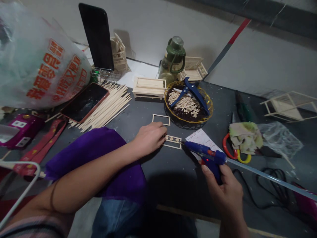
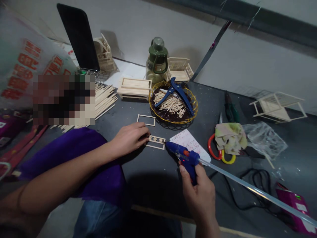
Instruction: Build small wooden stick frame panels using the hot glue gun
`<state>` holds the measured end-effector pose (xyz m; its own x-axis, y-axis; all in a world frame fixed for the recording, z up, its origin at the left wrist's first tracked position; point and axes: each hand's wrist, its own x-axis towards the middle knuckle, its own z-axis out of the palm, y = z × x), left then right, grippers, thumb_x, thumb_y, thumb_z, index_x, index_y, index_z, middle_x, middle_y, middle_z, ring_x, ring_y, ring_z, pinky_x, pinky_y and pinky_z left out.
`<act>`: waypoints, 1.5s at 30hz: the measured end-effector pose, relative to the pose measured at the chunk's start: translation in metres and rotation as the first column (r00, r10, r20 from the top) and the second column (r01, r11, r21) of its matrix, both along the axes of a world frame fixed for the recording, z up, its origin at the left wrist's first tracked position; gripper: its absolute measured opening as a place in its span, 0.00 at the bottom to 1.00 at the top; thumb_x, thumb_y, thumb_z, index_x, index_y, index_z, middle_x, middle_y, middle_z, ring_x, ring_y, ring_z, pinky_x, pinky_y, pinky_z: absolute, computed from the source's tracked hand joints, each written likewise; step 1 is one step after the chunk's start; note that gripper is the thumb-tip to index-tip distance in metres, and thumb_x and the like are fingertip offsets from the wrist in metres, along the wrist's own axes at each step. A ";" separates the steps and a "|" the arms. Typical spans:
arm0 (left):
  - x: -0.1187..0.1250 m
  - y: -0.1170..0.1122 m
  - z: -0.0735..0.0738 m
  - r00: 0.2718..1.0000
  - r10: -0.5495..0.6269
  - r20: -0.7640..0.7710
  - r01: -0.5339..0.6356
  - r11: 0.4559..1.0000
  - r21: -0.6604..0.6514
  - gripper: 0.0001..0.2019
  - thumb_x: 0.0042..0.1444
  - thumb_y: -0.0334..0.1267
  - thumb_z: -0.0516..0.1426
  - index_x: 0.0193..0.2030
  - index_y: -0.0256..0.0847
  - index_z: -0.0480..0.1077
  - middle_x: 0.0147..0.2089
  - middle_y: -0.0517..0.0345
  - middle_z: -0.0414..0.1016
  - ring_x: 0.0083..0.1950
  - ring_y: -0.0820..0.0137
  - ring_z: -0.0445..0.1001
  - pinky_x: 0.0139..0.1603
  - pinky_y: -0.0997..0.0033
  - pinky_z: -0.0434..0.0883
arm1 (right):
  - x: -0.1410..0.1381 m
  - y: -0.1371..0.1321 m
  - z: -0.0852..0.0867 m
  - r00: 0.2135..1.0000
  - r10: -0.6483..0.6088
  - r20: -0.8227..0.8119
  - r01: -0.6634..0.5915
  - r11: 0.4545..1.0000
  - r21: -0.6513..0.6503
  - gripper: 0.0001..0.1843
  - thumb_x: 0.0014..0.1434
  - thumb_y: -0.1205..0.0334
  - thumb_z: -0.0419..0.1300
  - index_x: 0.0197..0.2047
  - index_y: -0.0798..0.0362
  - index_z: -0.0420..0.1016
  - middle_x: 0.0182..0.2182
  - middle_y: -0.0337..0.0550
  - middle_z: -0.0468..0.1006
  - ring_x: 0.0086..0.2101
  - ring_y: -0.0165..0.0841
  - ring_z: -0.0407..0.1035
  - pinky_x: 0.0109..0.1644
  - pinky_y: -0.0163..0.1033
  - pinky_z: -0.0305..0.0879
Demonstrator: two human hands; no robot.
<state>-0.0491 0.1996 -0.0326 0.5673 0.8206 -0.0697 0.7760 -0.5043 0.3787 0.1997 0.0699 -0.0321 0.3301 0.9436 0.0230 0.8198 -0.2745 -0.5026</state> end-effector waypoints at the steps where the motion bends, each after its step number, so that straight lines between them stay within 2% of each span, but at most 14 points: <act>1: 0.000 0.000 0.001 1.000 0.002 0.001 -0.002 1.000 -0.009 0.08 0.63 0.38 0.53 0.40 0.41 0.71 0.41 0.53 0.72 0.44 0.65 0.72 0.37 0.70 0.67 | -0.001 0.000 0.001 1.000 0.012 0.001 -0.012 1.000 0.012 0.26 0.56 0.39 0.58 0.45 0.52 0.79 0.23 0.40 0.77 0.18 0.31 0.62 0.22 0.35 0.58; 7: -0.002 0.005 0.003 0.998 0.023 0.057 -0.019 0.997 -0.077 0.11 0.64 0.33 0.49 0.41 0.41 0.73 0.41 0.54 0.74 0.45 0.65 0.74 0.42 0.69 0.69 | -0.011 0.002 0.005 0.998 0.049 -0.031 -0.048 0.998 0.045 0.24 0.59 0.42 0.57 0.48 0.51 0.79 0.38 0.46 0.83 0.32 0.37 0.74 0.30 0.35 0.66; 11: -0.006 0.010 0.001 0.994 0.028 0.103 -0.014 0.990 -0.138 0.12 0.60 0.29 0.51 0.43 0.42 0.75 0.44 0.55 0.76 0.46 0.65 0.74 0.45 0.68 0.69 | -0.018 0.006 0.004 0.994 0.099 -0.042 -0.099 0.995 0.007 0.24 0.59 0.41 0.57 0.47 0.50 0.79 0.39 0.46 0.83 0.35 0.39 0.77 0.33 0.36 0.68; 16: -0.008 0.013 -0.001 0.991 0.027 0.129 -0.007 0.988 -0.154 0.13 0.59 0.28 0.51 0.42 0.41 0.76 0.44 0.55 0.77 0.45 0.66 0.74 0.44 0.68 0.69 | -0.028 0.010 0.001 0.987 0.153 -0.048 -0.154 0.988 -0.014 0.24 0.60 0.42 0.55 0.49 0.51 0.78 0.39 0.46 0.83 0.37 0.41 0.77 0.38 0.38 0.70; 20: -0.008 0.014 -0.001 0.991 0.031 0.132 -0.010 0.988 -0.155 0.13 0.59 0.29 0.51 0.42 0.41 0.76 0.43 0.54 0.77 0.44 0.65 0.74 0.43 0.69 0.69 | -0.031 0.011 0.000 0.985 0.168 -0.041 -0.169 0.985 -0.019 0.25 0.60 0.42 0.56 0.49 0.52 0.77 0.37 0.46 0.83 0.34 0.39 0.77 0.35 0.37 0.69; 22: -0.007 0.013 -0.001 0.991 0.030 0.131 -0.009 0.988 -0.155 0.13 0.59 0.29 0.51 0.42 0.41 0.76 0.43 0.54 0.77 0.44 0.66 0.74 0.42 0.69 0.68 | -0.031 0.010 0.001 0.984 0.168 -0.056 -0.170 0.985 -0.040 0.24 0.61 0.42 0.56 0.49 0.52 0.77 0.34 0.44 0.83 0.28 0.36 0.74 0.31 0.36 0.67; 26: -0.007 0.012 0.000 0.991 0.031 0.131 -0.011 0.988 -0.157 0.12 0.58 0.29 0.52 0.41 0.41 0.76 0.43 0.54 0.77 0.44 0.65 0.74 0.41 0.69 0.68 | -0.030 0.009 0.005 0.985 0.159 -0.073 -0.164 0.984 -0.068 0.23 0.61 0.42 0.56 0.47 0.52 0.77 0.28 0.39 0.81 0.16 0.28 0.61 0.23 0.35 0.61; 30: -0.007 0.012 -0.001 0.991 0.031 0.127 -0.009 0.985 -0.171 0.11 0.57 0.29 0.53 0.41 0.42 0.76 0.43 0.55 0.77 0.42 0.66 0.74 0.40 0.70 0.67 | -0.031 0.008 0.004 0.982 0.177 -0.068 -0.181 0.982 -0.052 0.23 0.61 0.43 0.56 0.47 0.53 0.77 0.27 0.39 0.80 0.14 0.27 0.56 0.22 0.35 0.59; 34: -0.008 0.012 -0.002 0.991 0.027 0.130 -0.005 0.986 -0.166 0.11 0.56 0.29 0.54 0.41 0.42 0.76 0.43 0.56 0.76 0.42 0.67 0.73 0.38 0.70 0.66 | -0.032 0.008 0.000 0.980 0.175 -0.098 -0.182 0.981 -0.060 0.25 0.61 0.42 0.55 0.50 0.53 0.75 0.29 0.41 0.81 0.16 0.27 0.59 0.22 0.35 0.60; 39: -0.009 0.012 -0.002 0.991 0.021 0.130 0.002 0.985 -0.170 0.10 0.56 0.30 0.55 0.41 0.42 0.75 0.43 0.56 0.76 0.42 0.67 0.73 0.39 0.70 0.66 | -0.031 0.009 -0.004 0.983 0.166 -0.071 -0.170 0.984 -0.058 0.24 0.61 0.42 0.55 0.46 0.53 0.76 0.27 0.40 0.79 0.16 0.28 0.60 0.22 0.35 0.59; 45: -0.009 0.012 -0.004 0.990 0.023 0.139 -0.001 0.987 -0.159 0.09 0.56 0.30 0.55 0.41 0.42 0.75 0.42 0.56 0.75 0.41 0.67 0.73 0.39 0.70 0.66 | -0.030 0.009 -0.004 0.982 0.171 -0.082 -0.175 0.983 -0.053 0.22 0.61 0.43 0.56 0.48 0.51 0.77 0.29 0.41 0.81 0.20 0.31 0.67 0.25 0.35 0.62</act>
<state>-0.0579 0.2114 -0.0367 0.5708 0.8123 -0.1198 0.7153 -0.4203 0.5583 0.1699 0.0793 -0.0357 0.1604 0.9856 -0.0541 0.8171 -0.1633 -0.5528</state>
